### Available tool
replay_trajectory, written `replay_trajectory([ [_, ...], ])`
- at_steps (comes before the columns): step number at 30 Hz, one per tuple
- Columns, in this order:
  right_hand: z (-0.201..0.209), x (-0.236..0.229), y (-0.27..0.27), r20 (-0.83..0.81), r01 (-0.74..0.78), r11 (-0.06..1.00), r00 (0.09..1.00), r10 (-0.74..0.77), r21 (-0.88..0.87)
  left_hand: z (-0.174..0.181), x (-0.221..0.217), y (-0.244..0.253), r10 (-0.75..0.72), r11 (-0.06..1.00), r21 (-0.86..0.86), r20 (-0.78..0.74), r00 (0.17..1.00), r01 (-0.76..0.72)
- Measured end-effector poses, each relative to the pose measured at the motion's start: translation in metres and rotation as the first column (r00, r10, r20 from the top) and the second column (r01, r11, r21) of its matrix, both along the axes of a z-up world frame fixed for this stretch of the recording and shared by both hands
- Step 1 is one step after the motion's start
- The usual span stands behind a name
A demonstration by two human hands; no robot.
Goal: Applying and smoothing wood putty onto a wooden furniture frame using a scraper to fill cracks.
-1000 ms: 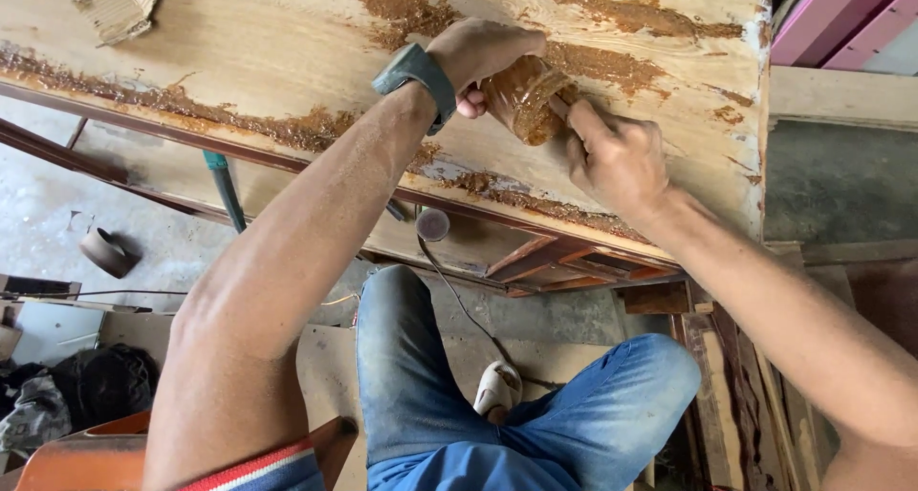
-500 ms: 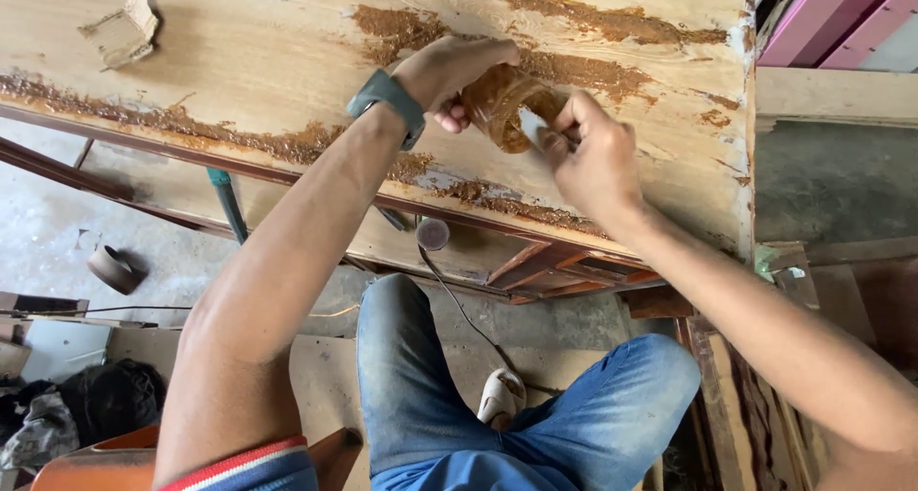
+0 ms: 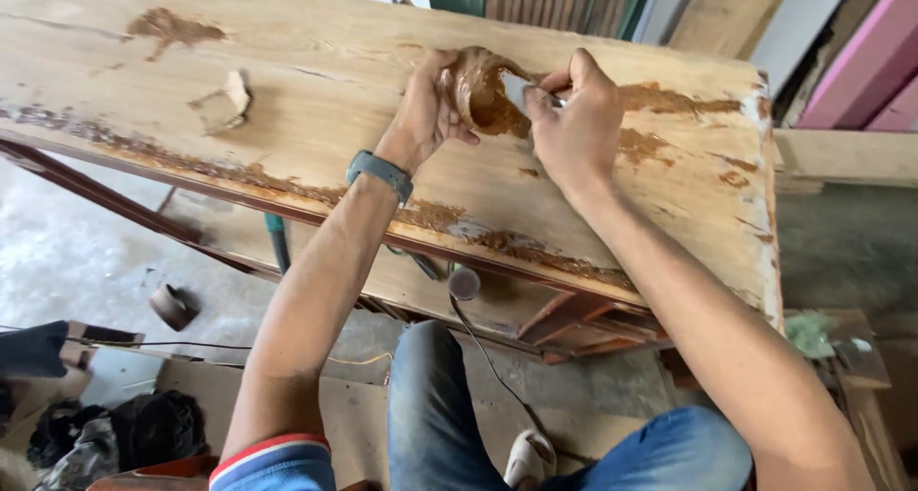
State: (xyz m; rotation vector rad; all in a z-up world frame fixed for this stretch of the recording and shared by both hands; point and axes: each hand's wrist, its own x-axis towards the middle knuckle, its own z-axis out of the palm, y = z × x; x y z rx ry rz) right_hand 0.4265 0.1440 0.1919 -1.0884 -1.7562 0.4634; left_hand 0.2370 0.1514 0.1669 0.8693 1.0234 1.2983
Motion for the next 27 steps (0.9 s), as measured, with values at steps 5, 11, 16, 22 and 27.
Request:
replay_trajectory([
  [5,-0.004,-0.020,-0.004,0.060,-0.101,0.929,0.995,0.085,0.357,-0.003,-0.022,-0.002,0.044,0.996,0.070,0.241,0.970,-0.062],
  [11,0.003,-0.048,-0.003,-0.093,-0.175,0.965,0.976,0.196,0.195,-0.012,-0.048,-0.010,-0.064,0.984,0.178,0.386,0.920,-0.006],
  [16,0.005,-0.060,-0.010,0.030,-0.161,0.896,0.986,0.164,0.413,-0.005,-0.052,-0.021,-0.075,0.976,0.217,0.296,0.952,0.010],
  [22,0.011,-0.074,0.002,0.069,-0.181,0.900,0.983,0.168,0.397,-0.004,-0.058,-0.021,-0.047,0.984,0.178,0.279,0.959,-0.003],
  [27,0.019,-0.066,0.035,0.235,-0.374,0.780,0.927,0.294,0.502,0.014,-0.071,-0.034,-0.089,0.973,0.230,0.336,0.938,0.010],
])
